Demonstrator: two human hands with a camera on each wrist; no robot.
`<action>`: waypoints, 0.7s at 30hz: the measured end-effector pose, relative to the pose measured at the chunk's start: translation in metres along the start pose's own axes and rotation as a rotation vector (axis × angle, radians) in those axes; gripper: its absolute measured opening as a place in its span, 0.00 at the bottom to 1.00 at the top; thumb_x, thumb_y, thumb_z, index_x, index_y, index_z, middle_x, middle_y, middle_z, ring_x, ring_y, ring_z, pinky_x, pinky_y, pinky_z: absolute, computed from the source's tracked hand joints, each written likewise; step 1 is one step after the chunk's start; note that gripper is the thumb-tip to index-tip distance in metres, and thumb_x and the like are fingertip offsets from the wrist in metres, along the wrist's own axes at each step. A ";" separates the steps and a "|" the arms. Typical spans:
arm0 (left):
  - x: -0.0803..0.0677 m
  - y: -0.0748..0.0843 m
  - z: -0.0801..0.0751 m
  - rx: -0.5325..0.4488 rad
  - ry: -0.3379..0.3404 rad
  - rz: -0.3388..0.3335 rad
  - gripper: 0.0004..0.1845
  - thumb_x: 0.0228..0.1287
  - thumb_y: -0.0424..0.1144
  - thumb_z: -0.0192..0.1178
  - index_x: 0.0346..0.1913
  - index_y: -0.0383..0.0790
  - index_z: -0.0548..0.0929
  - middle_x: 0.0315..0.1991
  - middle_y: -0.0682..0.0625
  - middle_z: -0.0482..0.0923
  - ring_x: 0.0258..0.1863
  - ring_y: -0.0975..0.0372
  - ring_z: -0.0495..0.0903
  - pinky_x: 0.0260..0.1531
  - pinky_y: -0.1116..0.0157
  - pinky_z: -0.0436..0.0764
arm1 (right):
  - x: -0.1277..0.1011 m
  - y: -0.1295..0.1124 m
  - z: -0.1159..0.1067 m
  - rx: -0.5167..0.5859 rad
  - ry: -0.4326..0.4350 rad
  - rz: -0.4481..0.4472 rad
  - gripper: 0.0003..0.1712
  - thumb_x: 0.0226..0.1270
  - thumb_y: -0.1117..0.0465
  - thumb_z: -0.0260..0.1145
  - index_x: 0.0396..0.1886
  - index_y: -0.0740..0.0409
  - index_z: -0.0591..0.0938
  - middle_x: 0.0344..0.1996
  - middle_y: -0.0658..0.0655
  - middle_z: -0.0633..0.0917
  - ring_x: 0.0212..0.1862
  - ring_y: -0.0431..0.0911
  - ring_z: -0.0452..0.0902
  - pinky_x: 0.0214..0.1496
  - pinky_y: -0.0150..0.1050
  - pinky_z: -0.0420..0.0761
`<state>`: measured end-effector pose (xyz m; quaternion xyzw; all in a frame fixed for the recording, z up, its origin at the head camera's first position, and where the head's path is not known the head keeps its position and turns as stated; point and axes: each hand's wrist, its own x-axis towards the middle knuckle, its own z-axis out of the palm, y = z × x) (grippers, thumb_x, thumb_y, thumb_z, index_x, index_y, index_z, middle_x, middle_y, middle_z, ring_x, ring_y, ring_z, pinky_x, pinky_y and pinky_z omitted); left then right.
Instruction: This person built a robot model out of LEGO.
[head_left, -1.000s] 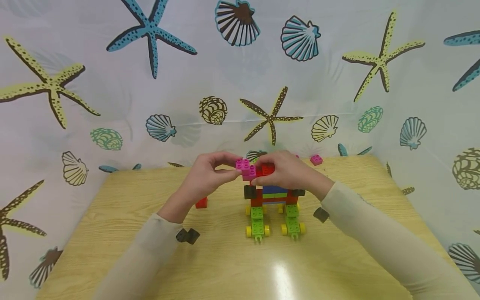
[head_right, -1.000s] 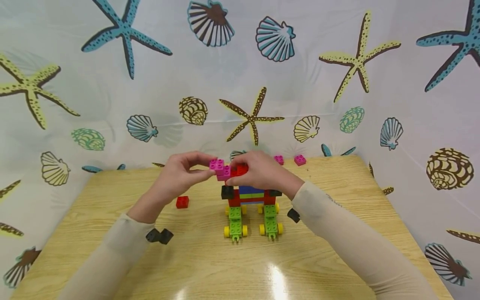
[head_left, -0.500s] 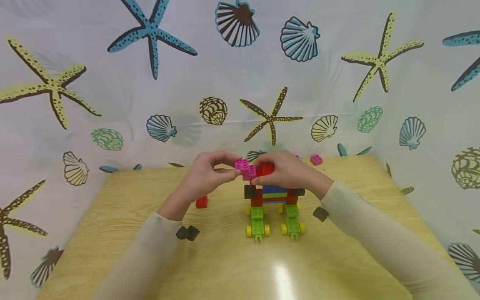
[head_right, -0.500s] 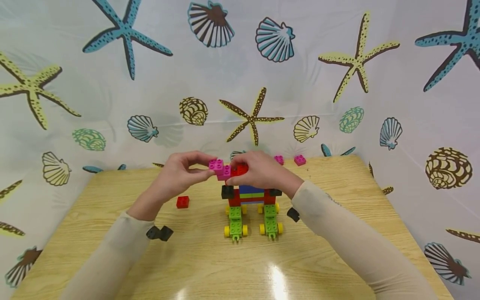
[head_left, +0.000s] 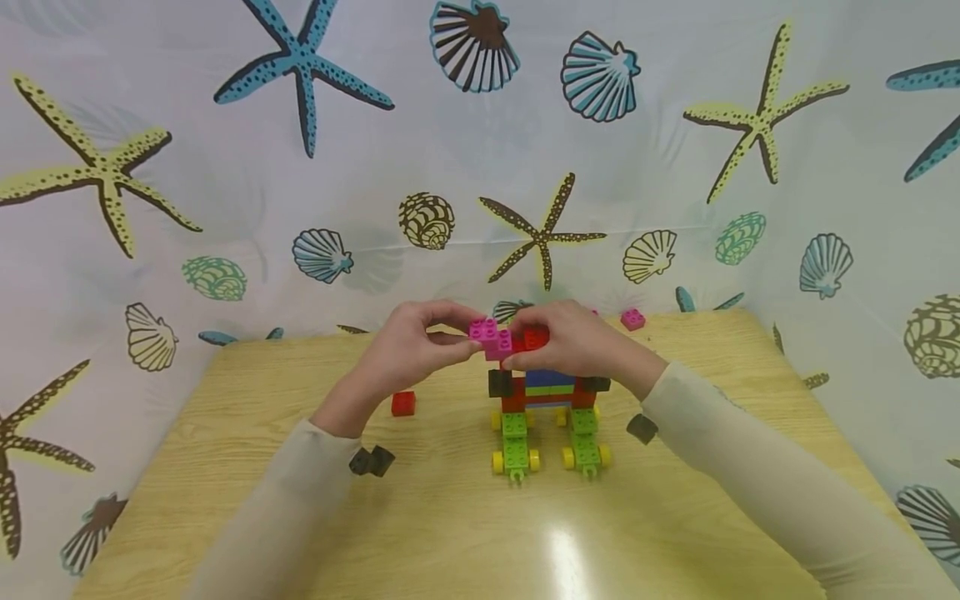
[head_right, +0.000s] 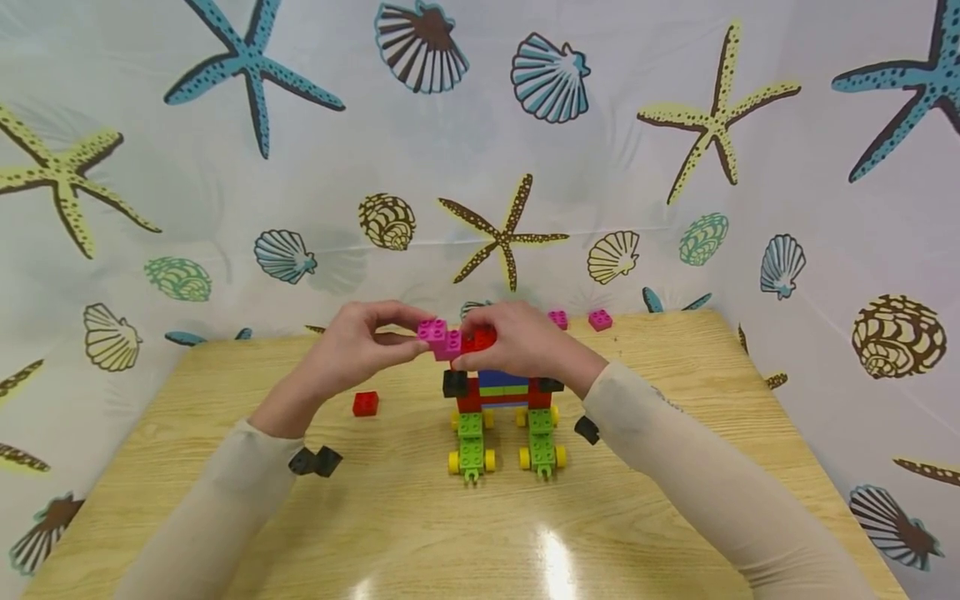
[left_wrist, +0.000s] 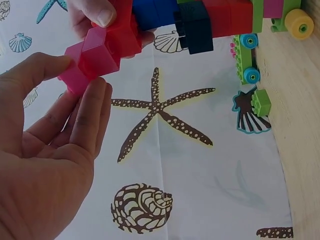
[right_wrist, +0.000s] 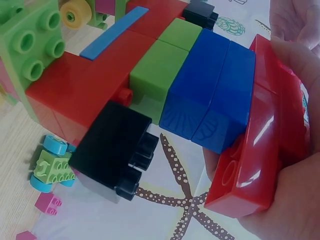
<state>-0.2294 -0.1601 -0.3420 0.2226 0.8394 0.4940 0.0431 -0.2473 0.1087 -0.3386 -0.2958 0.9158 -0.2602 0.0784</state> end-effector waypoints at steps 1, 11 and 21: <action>0.000 0.000 0.000 -0.010 -0.003 -0.002 0.18 0.73 0.36 0.76 0.62 0.40 0.90 0.60 0.44 0.90 0.62 0.50 0.90 0.61 0.54 0.92 | 0.000 0.000 0.000 0.000 0.003 0.002 0.25 0.74 0.40 0.77 0.62 0.48 0.88 0.45 0.49 0.91 0.50 0.49 0.81 0.50 0.43 0.85; 0.003 -0.008 0.008 -0.025 -0.011 0.021 0.20 0.72 0.36 0.77 0.64 0.41 0.88 0.58 0.44 0.90 0.60 0.50 0.90 0.59 0.58 0.93 | 0.001 0.000 0.003 0.061 0.016 -0.044 0.25 0.77 0.40 0.76 0.64 0.43 0.82 0.55 0.50 0.93 0.56 0.49 0.89 0.59 0.50 0.91; 0.004 -0.004 0.010 -0.004 -0.027 0.006 0.20 0.72 0.36 0.77 0.63 0.40 0.88 0.58 0.44 0.89 0.59 0.50 0.90 0.60 0.56 0.93 | -0.002 0.002 0.002 0.083 0.014 -0.040 0.22 0.76 0.42 0.77 0.61 0.44 0.83 0.55 0.51 0.92 0.57 0.50 0.87 0.60 0.51 0.90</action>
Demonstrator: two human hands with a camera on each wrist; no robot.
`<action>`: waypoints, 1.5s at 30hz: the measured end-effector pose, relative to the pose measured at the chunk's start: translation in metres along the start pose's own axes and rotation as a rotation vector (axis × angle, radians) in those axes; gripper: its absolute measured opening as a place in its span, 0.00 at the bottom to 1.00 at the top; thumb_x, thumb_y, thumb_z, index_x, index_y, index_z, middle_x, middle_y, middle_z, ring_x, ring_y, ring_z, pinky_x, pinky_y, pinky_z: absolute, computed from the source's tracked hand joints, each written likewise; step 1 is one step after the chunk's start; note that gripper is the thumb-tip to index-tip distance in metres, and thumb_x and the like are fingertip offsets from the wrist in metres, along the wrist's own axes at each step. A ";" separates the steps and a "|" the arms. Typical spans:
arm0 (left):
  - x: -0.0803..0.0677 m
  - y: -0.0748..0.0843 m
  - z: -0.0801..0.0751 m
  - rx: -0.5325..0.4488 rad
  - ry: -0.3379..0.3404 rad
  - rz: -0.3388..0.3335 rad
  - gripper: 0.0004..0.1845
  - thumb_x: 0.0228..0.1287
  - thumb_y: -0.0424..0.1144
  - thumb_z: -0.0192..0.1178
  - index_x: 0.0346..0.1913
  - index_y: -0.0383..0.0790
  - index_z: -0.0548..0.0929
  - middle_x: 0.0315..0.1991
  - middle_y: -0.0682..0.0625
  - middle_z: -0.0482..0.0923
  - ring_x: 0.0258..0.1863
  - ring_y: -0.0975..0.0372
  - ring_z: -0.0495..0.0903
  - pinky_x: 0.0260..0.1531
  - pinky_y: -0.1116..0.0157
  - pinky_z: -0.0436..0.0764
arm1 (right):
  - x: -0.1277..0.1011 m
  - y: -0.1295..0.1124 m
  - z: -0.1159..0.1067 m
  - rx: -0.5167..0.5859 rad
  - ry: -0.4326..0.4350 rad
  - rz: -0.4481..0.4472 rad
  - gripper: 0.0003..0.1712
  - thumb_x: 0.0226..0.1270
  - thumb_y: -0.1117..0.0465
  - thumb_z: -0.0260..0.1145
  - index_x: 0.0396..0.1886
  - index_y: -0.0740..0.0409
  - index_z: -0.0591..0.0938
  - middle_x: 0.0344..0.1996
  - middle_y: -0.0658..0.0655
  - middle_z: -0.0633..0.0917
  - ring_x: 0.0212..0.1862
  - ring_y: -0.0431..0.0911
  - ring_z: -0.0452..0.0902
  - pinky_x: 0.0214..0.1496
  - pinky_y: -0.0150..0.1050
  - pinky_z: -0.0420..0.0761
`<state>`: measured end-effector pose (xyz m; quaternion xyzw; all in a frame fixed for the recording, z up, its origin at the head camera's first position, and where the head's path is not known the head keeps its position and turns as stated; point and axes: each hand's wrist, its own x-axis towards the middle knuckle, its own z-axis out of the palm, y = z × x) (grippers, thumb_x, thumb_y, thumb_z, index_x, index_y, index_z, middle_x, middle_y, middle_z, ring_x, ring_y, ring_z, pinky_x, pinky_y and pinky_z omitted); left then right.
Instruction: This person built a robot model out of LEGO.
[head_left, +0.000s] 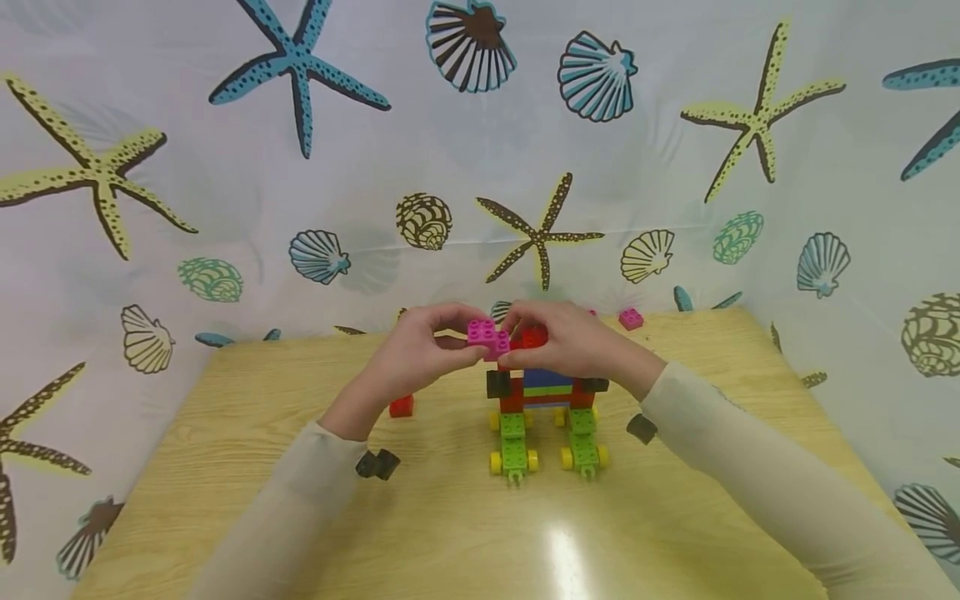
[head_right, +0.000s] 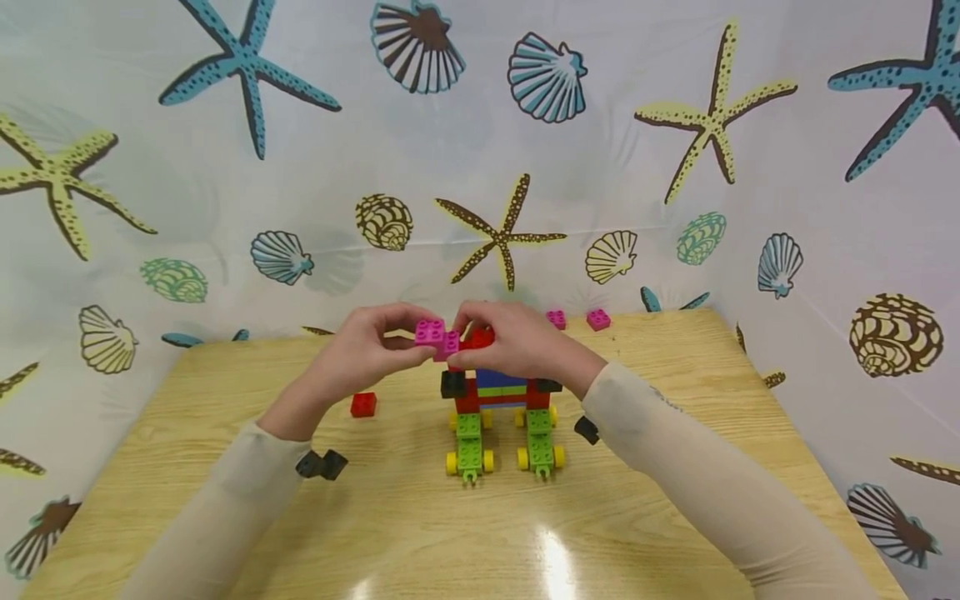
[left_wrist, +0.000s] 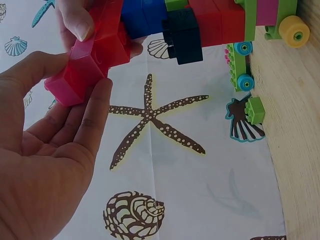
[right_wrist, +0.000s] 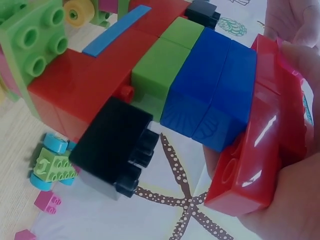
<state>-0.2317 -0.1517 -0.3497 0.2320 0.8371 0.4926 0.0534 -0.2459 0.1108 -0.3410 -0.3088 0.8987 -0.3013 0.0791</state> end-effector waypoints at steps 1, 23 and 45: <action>0.000 0.000 0.000 0.004 -0.001 0.001 0.20 0.72 0.36 0.77 0.63 0.40 0.88 0.58 0.45 0.89 0.60 0.50 0.90 0.60 0.56 0.93 | 0.000 0.000 0.000 -0.004 0.001 0.003 0.23 0.76 0.43 0.77 0.61 0.44 0.83 0.56 0.52 0.92 0.57 0.50 0.87 0.60 0.50 0.90; 0.003 0.032 -0.008 0.262 0.075 0.070 0.24 0.75 0.44 0.75 0.69 0.45 0.86 0.65 0.48 0.89 0.66 0.51 0.87 0.71 0.48 0.87 | -0.049 0.050 -0.020 0.161 0.089 0.102 0.26 0.75 0.49 0.79 0.66 0.53 0.88 0.54 0.55 0.92 0.55 0.50 0.88 0.58 0.48 0.92; 0.055 0.065 0.074 0.427 -0.110 0.007 0.20 0.74 0.41 0.76 0.65 0.39 0.89 0.59 0.46 0.91 0.57 0.53 0.88 0.63 0.54 0.90 | -0.059 0.080 -0.015 0.362 0.138 0.149 0.22 0.79 0.53 0.76 0.67 0.54 0.89 0.59 0.58 0.92 0.61 0.54 0.88 0.65 0.49 0.91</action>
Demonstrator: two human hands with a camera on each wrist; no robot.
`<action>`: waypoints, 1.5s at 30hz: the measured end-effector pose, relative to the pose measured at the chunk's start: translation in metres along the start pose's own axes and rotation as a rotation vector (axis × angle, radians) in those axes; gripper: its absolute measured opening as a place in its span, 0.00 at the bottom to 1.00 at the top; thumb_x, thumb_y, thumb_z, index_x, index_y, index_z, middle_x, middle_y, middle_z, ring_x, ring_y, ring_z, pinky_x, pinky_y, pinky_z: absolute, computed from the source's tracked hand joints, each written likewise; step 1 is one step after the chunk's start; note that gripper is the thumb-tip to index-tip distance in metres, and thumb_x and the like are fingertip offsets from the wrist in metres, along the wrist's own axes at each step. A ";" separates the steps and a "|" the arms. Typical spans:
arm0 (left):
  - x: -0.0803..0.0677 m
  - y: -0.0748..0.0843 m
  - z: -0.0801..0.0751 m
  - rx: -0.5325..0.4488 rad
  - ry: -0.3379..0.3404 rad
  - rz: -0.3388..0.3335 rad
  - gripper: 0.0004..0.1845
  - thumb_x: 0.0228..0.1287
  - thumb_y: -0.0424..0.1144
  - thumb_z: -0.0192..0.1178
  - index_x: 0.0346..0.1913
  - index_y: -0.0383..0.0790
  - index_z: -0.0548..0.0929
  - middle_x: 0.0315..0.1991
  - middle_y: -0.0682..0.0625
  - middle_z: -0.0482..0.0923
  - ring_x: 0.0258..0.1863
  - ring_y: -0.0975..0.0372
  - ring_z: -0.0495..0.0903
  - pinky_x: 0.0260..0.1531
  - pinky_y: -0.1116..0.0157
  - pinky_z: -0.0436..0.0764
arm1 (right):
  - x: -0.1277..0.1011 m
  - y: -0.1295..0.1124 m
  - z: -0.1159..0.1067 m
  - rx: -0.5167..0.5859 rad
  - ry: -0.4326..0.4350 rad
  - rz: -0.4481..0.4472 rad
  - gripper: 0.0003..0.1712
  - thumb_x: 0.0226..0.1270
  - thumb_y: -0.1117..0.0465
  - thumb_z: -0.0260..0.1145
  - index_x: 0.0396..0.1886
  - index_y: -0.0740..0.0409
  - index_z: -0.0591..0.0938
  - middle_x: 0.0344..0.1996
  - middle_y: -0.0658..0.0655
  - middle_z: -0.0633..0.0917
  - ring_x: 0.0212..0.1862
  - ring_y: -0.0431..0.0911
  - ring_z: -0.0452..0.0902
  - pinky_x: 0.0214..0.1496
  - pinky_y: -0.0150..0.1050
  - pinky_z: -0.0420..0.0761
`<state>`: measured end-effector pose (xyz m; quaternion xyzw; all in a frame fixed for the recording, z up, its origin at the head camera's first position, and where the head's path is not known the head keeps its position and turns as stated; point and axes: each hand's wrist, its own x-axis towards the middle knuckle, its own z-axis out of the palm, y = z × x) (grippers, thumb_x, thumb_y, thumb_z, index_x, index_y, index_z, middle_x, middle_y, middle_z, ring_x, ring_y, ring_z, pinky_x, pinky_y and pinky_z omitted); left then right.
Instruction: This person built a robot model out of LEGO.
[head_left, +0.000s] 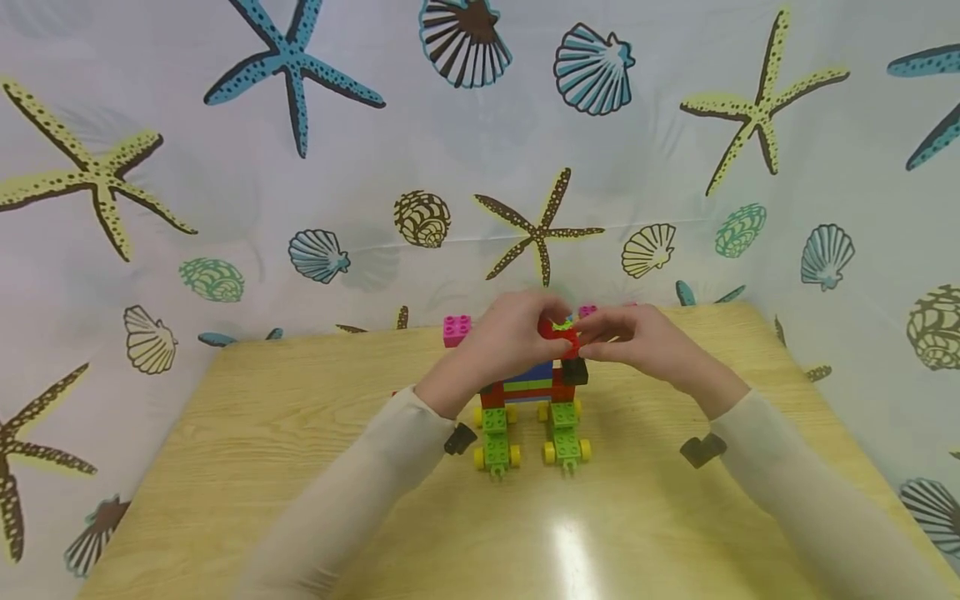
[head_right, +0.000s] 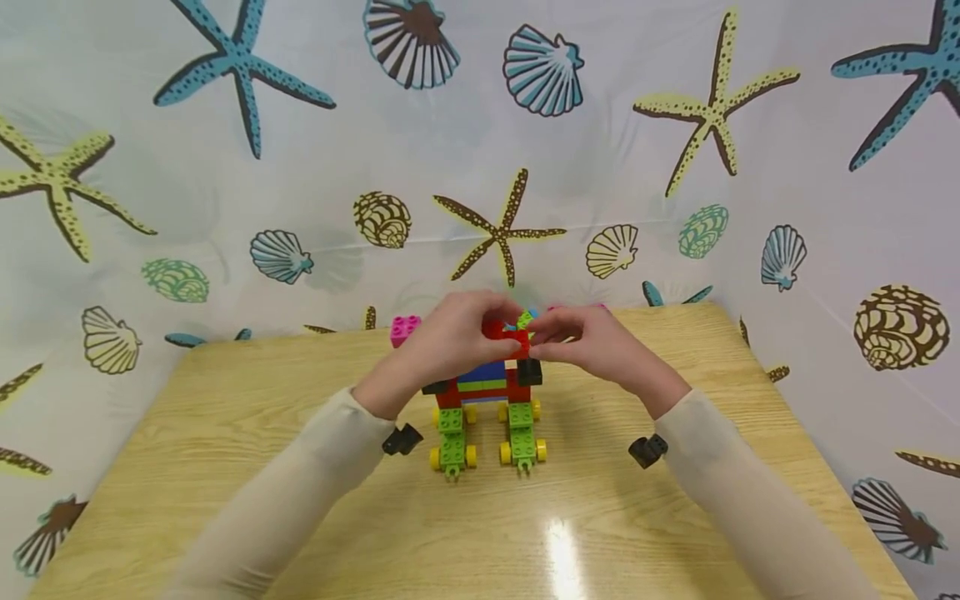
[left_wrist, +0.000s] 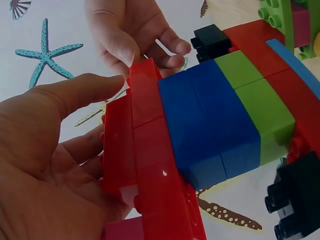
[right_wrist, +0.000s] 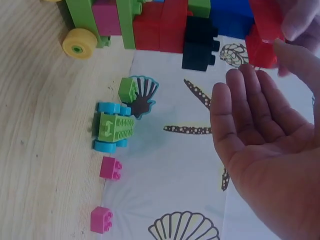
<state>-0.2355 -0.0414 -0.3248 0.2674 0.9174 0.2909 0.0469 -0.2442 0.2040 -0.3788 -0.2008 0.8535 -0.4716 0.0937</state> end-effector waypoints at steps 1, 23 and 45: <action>0.000 0.000 0.000 0.002 0.001 -0.005 0.20 0.74 0.41 0.76 0.64 0.39 0.89 0.58 0.46 0.91 0.56 0.53 0.88 0.62 0.54 0.91 | 0.000 0.001 -0.002 0.002 0.004 0.003 0.22 0.79 0.52 0.76 0.68 0.53 0.89 0.60 0.58 0.92 0.62 0.54 0.88 0.67 0.51 0.90; -0.038 -0.025 -0.025 0.009 0.040 -0.071 0.19 0.75 0.39 0.74 0.65 0.38 0.90 0.60 0.45 0.92 0.55 0.53 0.90 0.61 0.56 0.91 | 0.062 0.062 -0.022 0.011 0.089 0.176 0.26 0.86 0.53 0.68 0.75 0.61 0.82 0.73 0.65 0.84 0.75 0.61 0.79 0.83 0.64 0.75; -0.055 -0.034 -0.030 0.016 0.050 -0.060 0.19 0.74 0.39 0.75 0.64 0.39 0.91 0.60 0.46 0.92 0.54 0.54 0.90 0.59 0.56 0.91 | 0.108 0.101 -0.003 -0.165 0.110 0.249 0.30 0.78 0.60 0.75 0.74 0.65 0.82 0.71 0.68 0.84 0.74 0.63 0.78 0.85 0.60 0.74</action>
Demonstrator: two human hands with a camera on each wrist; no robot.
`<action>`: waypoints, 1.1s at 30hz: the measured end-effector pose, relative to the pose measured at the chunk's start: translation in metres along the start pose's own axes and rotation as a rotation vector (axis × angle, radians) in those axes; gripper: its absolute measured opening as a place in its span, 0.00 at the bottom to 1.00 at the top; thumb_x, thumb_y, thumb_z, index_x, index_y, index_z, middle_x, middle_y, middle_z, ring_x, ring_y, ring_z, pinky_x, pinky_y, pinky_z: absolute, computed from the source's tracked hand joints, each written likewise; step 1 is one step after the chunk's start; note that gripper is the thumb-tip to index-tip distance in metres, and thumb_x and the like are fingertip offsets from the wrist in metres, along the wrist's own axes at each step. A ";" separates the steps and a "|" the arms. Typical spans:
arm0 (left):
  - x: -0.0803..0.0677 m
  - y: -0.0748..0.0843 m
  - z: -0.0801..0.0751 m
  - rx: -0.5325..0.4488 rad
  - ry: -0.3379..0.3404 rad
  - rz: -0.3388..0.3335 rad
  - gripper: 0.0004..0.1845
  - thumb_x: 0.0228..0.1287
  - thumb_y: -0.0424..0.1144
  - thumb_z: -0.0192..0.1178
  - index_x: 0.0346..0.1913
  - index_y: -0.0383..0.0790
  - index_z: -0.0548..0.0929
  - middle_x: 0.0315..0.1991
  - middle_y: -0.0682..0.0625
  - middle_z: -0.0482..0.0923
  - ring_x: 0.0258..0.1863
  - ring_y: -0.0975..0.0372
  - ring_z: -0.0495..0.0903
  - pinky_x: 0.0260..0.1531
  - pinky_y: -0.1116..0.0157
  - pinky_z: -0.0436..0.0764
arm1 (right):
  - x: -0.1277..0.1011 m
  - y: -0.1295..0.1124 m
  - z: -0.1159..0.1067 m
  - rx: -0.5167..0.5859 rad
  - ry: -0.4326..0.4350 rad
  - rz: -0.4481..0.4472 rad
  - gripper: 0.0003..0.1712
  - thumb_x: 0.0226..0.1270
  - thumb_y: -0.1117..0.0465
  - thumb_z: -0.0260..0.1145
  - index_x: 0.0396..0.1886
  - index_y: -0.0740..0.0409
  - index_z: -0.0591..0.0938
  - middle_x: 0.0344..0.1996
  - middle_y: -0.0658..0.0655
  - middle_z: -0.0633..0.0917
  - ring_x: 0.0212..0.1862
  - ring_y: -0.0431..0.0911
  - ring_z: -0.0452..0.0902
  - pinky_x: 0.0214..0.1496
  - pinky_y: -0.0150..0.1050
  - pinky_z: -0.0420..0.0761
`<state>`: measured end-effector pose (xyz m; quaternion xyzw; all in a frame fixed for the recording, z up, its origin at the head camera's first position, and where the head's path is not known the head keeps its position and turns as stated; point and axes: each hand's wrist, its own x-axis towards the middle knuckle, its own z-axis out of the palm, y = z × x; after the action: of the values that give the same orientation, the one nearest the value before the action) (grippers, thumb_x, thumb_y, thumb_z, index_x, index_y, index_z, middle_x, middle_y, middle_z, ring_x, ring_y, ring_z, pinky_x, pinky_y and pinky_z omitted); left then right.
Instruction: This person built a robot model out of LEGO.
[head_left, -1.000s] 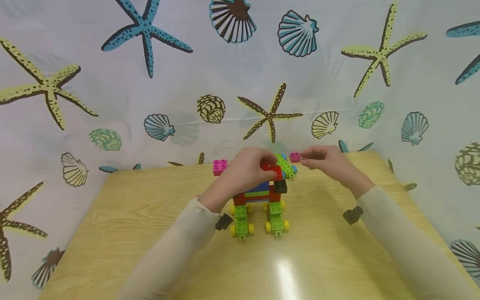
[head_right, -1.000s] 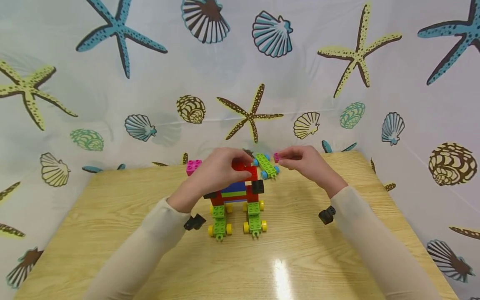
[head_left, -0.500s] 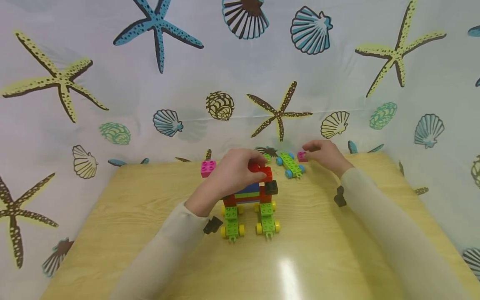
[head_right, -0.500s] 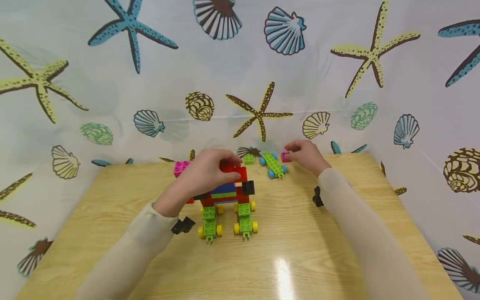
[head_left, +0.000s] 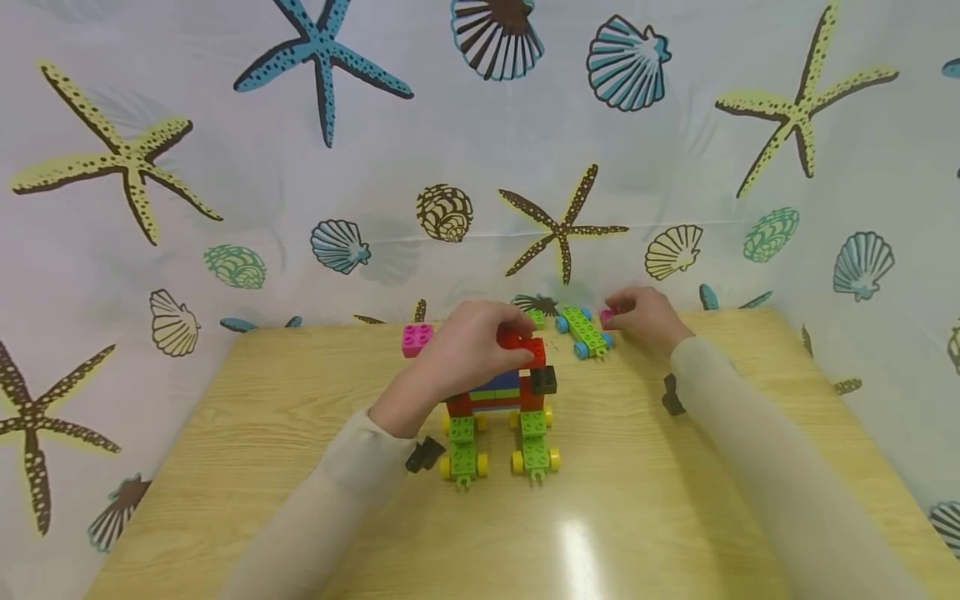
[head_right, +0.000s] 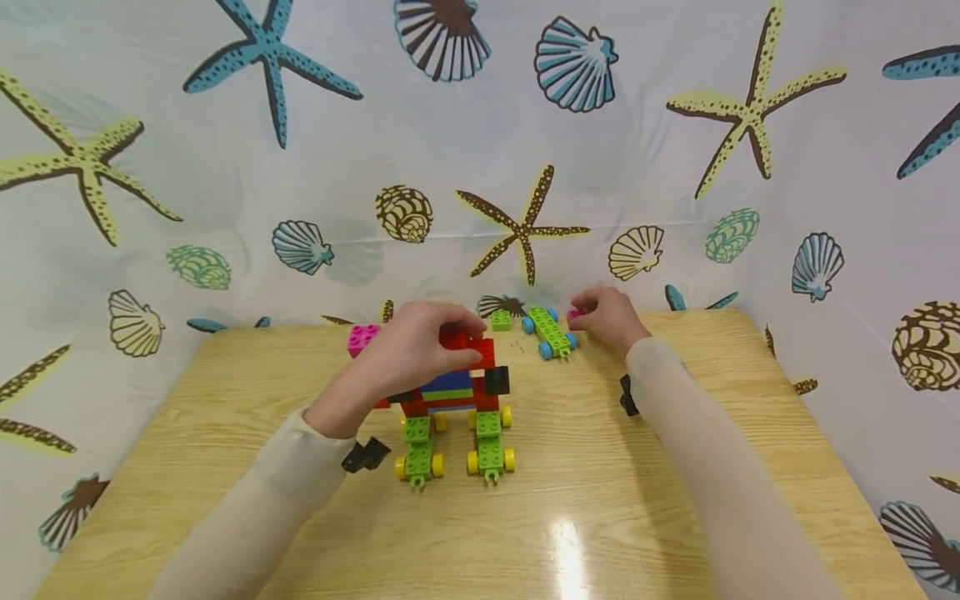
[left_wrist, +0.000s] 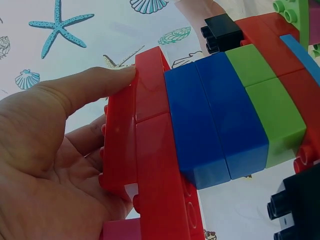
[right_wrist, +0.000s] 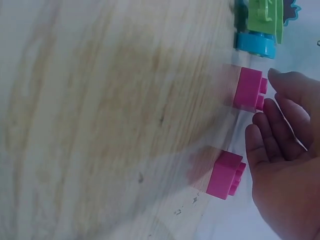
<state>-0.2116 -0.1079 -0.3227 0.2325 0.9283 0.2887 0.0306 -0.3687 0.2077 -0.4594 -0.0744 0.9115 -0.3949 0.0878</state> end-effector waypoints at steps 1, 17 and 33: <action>0.000 0.000 0.000 0.000 0.000 0.001 0.19 0.74 0.39 0.75 0.64 0.39 0.91 0.60 0.45 0.92 0.54 0.54 0.90 0.59 0.56 0.91 | -0.001 0.000 0.000 -0.011 -0.002 -0.004 0.29 0.79 0.60 0.74 0.74 0.66 0.82 0.71 0.69 0.84 0.74 0.63 0.78 0.84 0.60 0.74; -0.001 0.000 -0.001 0.005 0.002 0.024 0.19 0.73 0.39 0.76 0.63 0.39 0.92 0.58 0.45 0.93 0.53 0.54 0.89 0.58 0.57 0.91 | -0.014 0.007 -0.003 -0.098 -0.020 -0.008 0.29 0.78 0.58 0.74 0.72 0.67 0.83 0.68 0.69 0.85 0.70 0.63 0.78 0.83 0.62 0.74; 0.002 -0.001 0.001 0.013 -0.006 0.015 0.19 0.72 0.40 0.77 0.62 0.40 0.92 0.57 0.46 0.93 0.52 0.54 0.89 0.59 0.56 0.91 | -0.042 -0.026 -0.018 0.000 -0.029 -0.063 0.30 0.79 0.50 0.75 0.72 0.61 0.84 0.67 0.65 0.87 0.67 0.61 0.84 0.71 0.58 0.86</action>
<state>-0.2136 -0.1077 -0.3238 0.2408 0.9283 0.2819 0.0298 -0.3301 0.2112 -0.4240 -0.1088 0.9073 -0.3964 0.0887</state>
